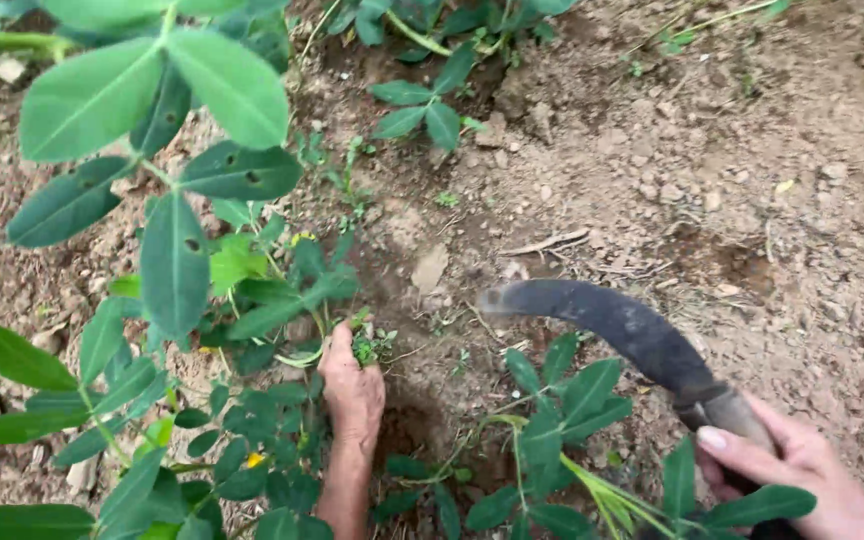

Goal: The person pulls weeds and clears small plants from the soil using a sickle.

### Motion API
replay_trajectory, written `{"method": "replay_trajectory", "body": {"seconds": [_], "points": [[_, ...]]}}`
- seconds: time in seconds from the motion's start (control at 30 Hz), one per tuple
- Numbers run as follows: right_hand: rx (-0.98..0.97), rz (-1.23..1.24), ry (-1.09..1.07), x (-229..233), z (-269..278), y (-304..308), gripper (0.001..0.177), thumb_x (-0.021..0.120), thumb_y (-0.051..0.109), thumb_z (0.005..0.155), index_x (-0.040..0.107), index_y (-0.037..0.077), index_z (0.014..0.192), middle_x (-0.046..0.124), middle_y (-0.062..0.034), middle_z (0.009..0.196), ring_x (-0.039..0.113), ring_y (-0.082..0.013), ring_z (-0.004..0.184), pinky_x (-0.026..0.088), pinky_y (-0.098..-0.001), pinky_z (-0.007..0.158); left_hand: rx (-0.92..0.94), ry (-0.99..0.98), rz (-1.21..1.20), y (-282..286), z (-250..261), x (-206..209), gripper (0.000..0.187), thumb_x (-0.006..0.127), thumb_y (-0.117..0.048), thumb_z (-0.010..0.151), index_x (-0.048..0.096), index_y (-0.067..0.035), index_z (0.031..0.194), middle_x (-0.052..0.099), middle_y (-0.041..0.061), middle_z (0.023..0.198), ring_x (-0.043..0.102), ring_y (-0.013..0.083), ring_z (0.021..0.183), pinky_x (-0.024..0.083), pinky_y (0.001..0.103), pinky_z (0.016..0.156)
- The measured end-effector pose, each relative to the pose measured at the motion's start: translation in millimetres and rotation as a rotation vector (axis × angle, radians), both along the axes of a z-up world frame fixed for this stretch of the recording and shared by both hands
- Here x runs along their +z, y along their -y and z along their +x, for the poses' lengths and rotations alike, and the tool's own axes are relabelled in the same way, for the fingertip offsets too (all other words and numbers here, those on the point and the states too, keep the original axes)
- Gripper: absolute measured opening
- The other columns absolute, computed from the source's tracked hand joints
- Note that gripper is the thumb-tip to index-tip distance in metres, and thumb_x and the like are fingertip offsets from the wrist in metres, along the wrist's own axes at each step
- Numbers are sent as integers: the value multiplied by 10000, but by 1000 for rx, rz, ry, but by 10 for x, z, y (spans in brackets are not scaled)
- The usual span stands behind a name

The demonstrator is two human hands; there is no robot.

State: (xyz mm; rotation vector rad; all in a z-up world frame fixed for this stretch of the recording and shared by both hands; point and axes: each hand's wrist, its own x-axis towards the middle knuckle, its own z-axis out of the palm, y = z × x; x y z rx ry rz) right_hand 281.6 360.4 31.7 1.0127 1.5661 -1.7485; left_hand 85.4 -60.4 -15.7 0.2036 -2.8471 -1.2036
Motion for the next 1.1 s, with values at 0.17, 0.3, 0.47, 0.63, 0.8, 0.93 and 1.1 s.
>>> {"method": "replay_trajectory", "body": {"seconds": [0.17, 0.3, 0.47, 0.63, 0.8, 0.93, 1.1], "points": [[105, 86, 14, 230, -917, 839, 303, 687, 302, 920, 608, 48, 1065, 587, -77, 618, 528, -155, 474, 446, -311, 439, -103, 128, -123, -374, 54, -44, 236, 717, -161, 884, 682, -83, 1104, 717, 132, 890, 679, 294, 803, 535, 427, 703], [-12, -29, 66, 89, -1030, 952, 233, 671, 215, 882, 630, 104, 1083, 570, -79, 598, 478, -168, 380, 421, -354, 345, -171, -123, -283, -499, 102, -774, 210, 690, -162, 853, 687, -44, 1027, 721, 146, 870, 682, 320, 826, 545, 422, 728], [116, 53, -49, -249, -678, 855, 245, 667, 138, 882, 606, 12, 1083, 627, -98, 652, 577, -191, 431, 512, -358, 390, -119, 50, -277, -511, -6, -305, 212, 632, -178, 898, 685, -69, 1072, 730, 133, 896, 694, 296, 821, 563, 419, 745], [437, 402, -116, 106, -272, 447, 381, 817, 242, 895, 676, 163, 1240, 463, -62, 689, 457, -122, 602, 430, -308, 523, -46, 421, -150, -433, 6, -15, 251, 608, -187, 945, 678, -125, 1178, 734, 100, 972, 709, 244, 821, 580, 409, 746], [-70, 189, -10, -7, 511, -428, 348, 719, 196, 967, 648, 53, 1276, 576, -130, 652, 508, -206, 466, 404, -349, 417, -88, 251, -79, -471, -5, -170, 304, 713, -156, 855, 674, -106, 1152, 717, 90, 1029, 706, 247, 870, 570, 393, 727], [-216, 151, 2, -58, 466, -313, 278, 689, 219, 997, 592, 30, 1176, 584, -127, 664, 523, -222, 422, 403, -350, 367, -318, -24, 368, -876, -38, -200, 189, 704, -103, 956, 679, -170, 1131, 797, 30, 1076, 780, 203, 945, 632, 368, 763], [-261, 122, 114, 323, -333, 504, 290, 704, 273, 936, 538, 36, 931, 536, -77, 618, 481, -189, 428, 392, -339, 392, -436, 39, -35, -1357, -173, 17, 577, 596, 93, 784, 665, -194, 1280, 665, 192, 1076, 665, 381, 950, 546, 498, 799]]}}
